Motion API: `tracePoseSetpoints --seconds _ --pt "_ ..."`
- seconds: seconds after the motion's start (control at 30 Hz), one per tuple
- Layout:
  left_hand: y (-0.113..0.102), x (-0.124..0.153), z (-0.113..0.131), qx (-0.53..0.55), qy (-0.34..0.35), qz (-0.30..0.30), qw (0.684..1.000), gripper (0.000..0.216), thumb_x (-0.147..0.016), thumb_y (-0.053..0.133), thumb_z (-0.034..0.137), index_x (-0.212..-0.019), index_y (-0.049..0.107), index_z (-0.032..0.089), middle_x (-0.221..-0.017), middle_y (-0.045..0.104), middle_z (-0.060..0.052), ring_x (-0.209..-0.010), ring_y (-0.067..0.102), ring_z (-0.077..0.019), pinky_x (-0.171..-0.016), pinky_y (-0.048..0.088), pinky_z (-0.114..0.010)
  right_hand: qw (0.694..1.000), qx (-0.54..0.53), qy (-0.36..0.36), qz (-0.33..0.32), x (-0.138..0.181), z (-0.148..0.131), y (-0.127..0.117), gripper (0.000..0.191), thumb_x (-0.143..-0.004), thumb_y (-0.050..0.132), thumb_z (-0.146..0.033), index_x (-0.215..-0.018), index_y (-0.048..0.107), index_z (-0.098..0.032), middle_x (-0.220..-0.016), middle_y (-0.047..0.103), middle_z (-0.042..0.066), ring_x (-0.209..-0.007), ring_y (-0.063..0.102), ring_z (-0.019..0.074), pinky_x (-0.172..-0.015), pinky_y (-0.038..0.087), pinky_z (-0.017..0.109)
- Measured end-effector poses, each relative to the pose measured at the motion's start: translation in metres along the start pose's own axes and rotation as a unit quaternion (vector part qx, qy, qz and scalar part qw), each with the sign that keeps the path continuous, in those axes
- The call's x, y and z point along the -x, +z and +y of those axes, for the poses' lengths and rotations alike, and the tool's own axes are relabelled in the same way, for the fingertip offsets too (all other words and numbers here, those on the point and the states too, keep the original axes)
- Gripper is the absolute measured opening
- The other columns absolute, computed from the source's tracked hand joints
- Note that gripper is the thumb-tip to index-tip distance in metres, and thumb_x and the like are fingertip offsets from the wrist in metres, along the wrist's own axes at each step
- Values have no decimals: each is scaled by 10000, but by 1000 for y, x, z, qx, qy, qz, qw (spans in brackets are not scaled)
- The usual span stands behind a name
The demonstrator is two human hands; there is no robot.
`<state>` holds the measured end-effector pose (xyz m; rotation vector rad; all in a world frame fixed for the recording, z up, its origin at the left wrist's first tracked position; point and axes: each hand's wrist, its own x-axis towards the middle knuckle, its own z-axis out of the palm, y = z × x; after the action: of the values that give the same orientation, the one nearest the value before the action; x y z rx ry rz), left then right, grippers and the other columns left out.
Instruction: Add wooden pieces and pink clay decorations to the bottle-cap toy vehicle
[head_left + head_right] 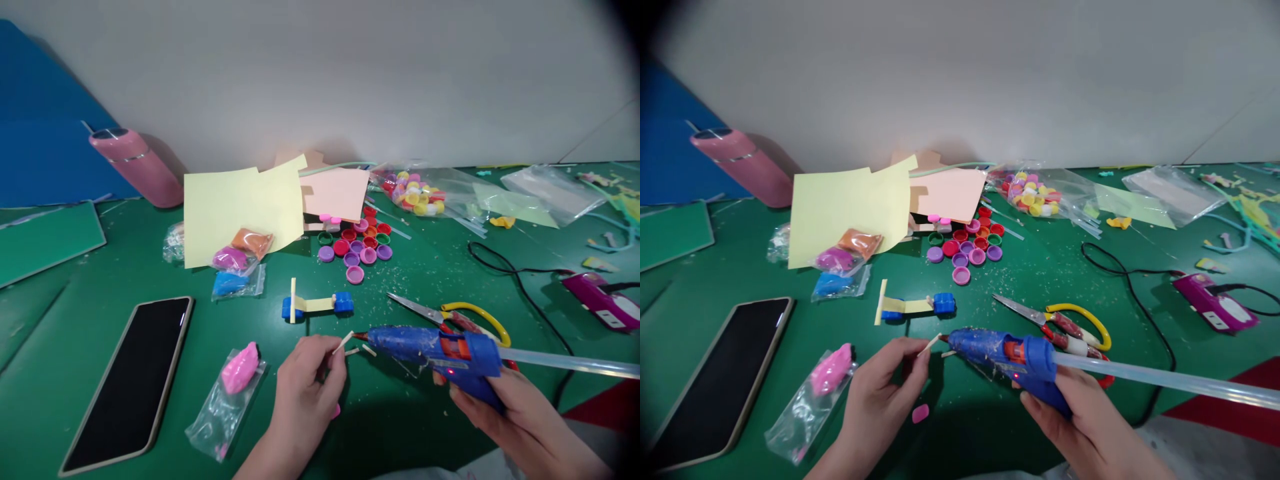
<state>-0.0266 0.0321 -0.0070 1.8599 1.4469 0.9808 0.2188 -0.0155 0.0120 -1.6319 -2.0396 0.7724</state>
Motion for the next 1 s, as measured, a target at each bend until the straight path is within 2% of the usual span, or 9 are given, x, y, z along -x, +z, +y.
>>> tracePoseSetpoints --seconds 0.2,0.3,0.4,0.47,0.6,0.77,0.87,0.9,1.0 --pt "-1 -1 0 0 -13 -6 1000 113 -783 492 151 -726 589 160 -574 551 4 -517 480 -122 -502 398 -225 997 60 -9 46 1 3 -1 198 -800 533 -332 -975 594 -262 -842 639 29 -686 618 176 -595 548 254" --pt "-1 0 0 0 -21 -7 1000 111 -785 491 157 -741 593 162 -587 560 2 -527 487 -124 -511 403 -226 997 67 -14 36 -2 -1 -4 170 -809 512 -330 -936 600 -257 -758 634 16 -585 597 148 -495 522 207" --pt "-2 1 0 -1 -20 -5 1000 112 -788 492 167 -743 594 162 -587 557 2 -528 486 -125 -514 404 -228 998 54 -16 19 -6 -6 -7 148 -826 487 -311 -914 592 -254 -739 626 8 -571 585 132 -494 510 189" --pt "-2 1 0 1 -21 -7 1000 113 -791 491 170 -747 595 162 -589 557 3 -526 486 -124 -511 403 -227 999 36 -10 -1 -7 -9 -7 154 -832 479 -307 -935 580 -252 -738 619 7 -568 578 126 -491 503 182" --pt "-2 1 1 5 -34 -13 999 117 -794 487 177 -749 594 162 -589 557 5 -522 488 -121 -509 405 -227 999 -33 41 -5 -10 -11 -5 171 -840 461 -351 -898 560 -224 -573 537 -19 -470 510 117 -425 451 187" --pt "-2 1 2 1 -43 -14 999 129 -792 481 187 -750 602 165 -596 561 6 -515 492 -120 -507 409 -227 981 -143 100 86 -28 5 -11 155 -841 460 -364 -861 485 -213 -533 525 -44 -468 524 117 -476 459 204" --pt "-3 1 2 -4 -44 -18 999 135 -790 477 182 -745 603 170 -598 566 5 -524 497 -123 -513 412 -228 979 -45 126 154 -46 30 -27 202 -836 445 -395 -872 506 -206 -685 612 17 -617 606 163 -536 480 220" --pt "-3 1 3 -5 -44 -18 999 136 -791 475 181 -747 603 170 -600 567 4 -527 496 -125 -516 413 -230 980 33 143 137 -51 38 -33 218 -837 436 -403 -849 529 -206 -735 624 37 -678 616 178 -568 480 223" --pt "-4 1 4 -3 -43 -18 999 135 -792 474 176 -752 602 164 -595 559 3 -527 489 -125 -515 412 -230 967 100 170 164 -65 63 -45 290 -810 463 -425 -936 570 -187 -877 642 101 -780 610 242 -643 468 291"
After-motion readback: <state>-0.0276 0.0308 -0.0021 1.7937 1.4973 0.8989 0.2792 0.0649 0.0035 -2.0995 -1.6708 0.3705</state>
